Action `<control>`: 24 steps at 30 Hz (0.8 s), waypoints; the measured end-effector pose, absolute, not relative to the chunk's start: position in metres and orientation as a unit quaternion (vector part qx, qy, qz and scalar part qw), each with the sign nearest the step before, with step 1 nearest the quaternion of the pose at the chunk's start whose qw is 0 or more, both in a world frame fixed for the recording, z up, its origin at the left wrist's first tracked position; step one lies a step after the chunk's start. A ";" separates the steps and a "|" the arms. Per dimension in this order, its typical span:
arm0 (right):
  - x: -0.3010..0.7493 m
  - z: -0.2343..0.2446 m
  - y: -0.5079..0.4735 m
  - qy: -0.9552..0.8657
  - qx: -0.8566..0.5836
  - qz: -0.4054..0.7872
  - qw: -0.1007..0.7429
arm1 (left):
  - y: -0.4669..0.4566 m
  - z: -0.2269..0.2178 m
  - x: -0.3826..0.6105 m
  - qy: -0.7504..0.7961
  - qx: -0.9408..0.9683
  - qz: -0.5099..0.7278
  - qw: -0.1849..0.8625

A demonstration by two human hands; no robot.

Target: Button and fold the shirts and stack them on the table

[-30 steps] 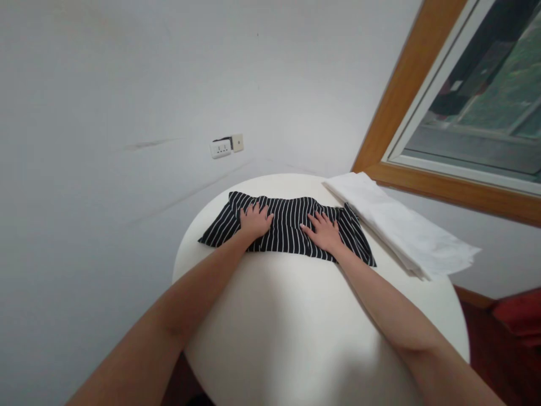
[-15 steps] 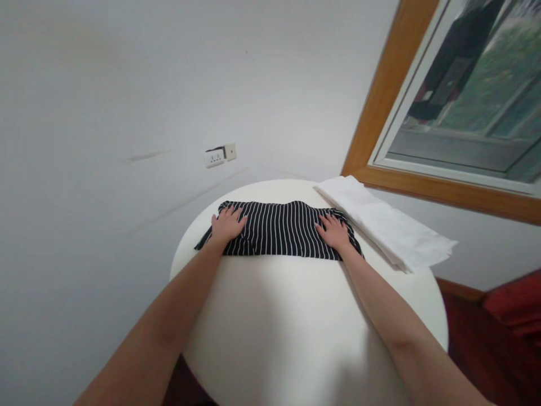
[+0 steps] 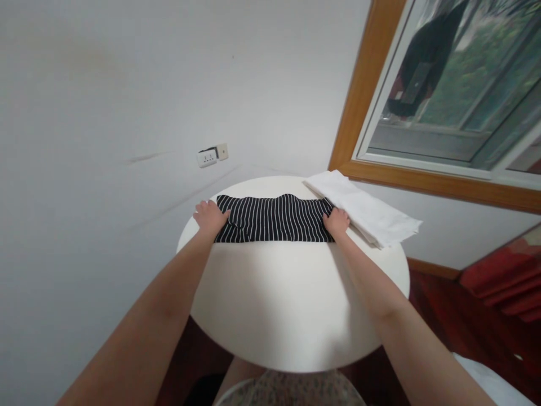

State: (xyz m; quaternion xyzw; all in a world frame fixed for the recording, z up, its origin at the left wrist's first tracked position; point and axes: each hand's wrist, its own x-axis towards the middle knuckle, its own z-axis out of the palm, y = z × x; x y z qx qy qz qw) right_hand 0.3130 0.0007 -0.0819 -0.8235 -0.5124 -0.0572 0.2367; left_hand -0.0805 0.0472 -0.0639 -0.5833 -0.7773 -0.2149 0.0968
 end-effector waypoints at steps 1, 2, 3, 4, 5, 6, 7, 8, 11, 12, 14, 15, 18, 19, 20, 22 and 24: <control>0.315 -0.080 0.000 -0.501 -0.832 -0.032 0.237 | 0.048 -0.063 -0.083 -0.796 -0.567 -0.198 0.070; 0.316 -0.078 0.001 -0.491 -0.837 -0.004 0.241 | 0.049 -0.063 -0.085 -0.811 -0.555 -0.182 0.039; 0.316 -0.076 0.002 -0.484 -0.839 0.025 0.248 | 0.050 -0.062 -0.087 -0.820 -0.547 -0.167 0.005; 0.314 -0.074 0.003 -0.479 -0.838 0.054 0.255 | 0.052 -0.061 -0.088 -0.825 -0.543 -0.153 -0.028; 0.312 -0.071 0.005 -0.477 -0.836 0.080 0.259 | 0.053 -0.059 -0.088 -0.826 -0.544 -0.138 -0.055; 0.310 -0.069 0.007 -0.480 -0.831 0.100 0.262 | 0.054 -0.056 -0.088 -0.822 -0.551 -0.122 -0.076; 0.308 -0.066 0.010 -0.486 -0.825 0.114 0.264 | 0.056 -0.053 -0.086 -0.813 -0.566 -0.106 -0.088; 0.306 -0.064 0.012 -0.496 -0.817 0.123 0.266 | 0.057 -0.048 -0.084 -0.800 -0.585 -0.090 -0.095; 0.307 -0.054 0.012 -0.531 -0.781 0.145 0.296 | 0.057 -0.032 -0.076 -0.755 -0.641 -0.071 -0.116; 0.309 -0.051 0.010 -0.544 -0.767 0.146 0.308 | 0.056 -0.026 -0.073 -0.744 -0.652 -0.073 -0.126; 0.315 -0.042 0.000 -0.565 -0.733 0.162 0.342 | 0.050 -0.016 -0.069 -0.731 -0.664 -0.085 -0.136; 0.319 -0.038 -0.009 -0.571 -0.711 0.184 0.366 | 0.045 -0.013 -0.068 -0.723 -0.665 -0.101 -0.158; 0.335 -0.022 -0.045 -0.556 -0.615 0.325 0.454 | 0.025 -0.007 -0.066 -0.666 -0.627 -0.191 -0.357; 0.341 -0.016 -0.060 -0.544 -0.593 0.368 0.466 | 0.017 -0.005 -0.065 -0.636 -0.594 -0.214 -0.445; 0.348 -0.010 -0.076 -0.533 -0.578 0.403 0.468 | 0.007 -0.003 -0.062 -0.610 -0.560 -0.227 -0.512; 0.362 0.005 -0.107 -0.503 -0.564 0.456 0.470 | -0.013 0.003 -0.053 -0.584 -0.513 -0.226 -0.587; 0.379 0.022 -0.134 -0.459 -0.566 0.493 0.475 | -0.033 0.011 -0.040 -0.574 -0.493 -0.207 -0.620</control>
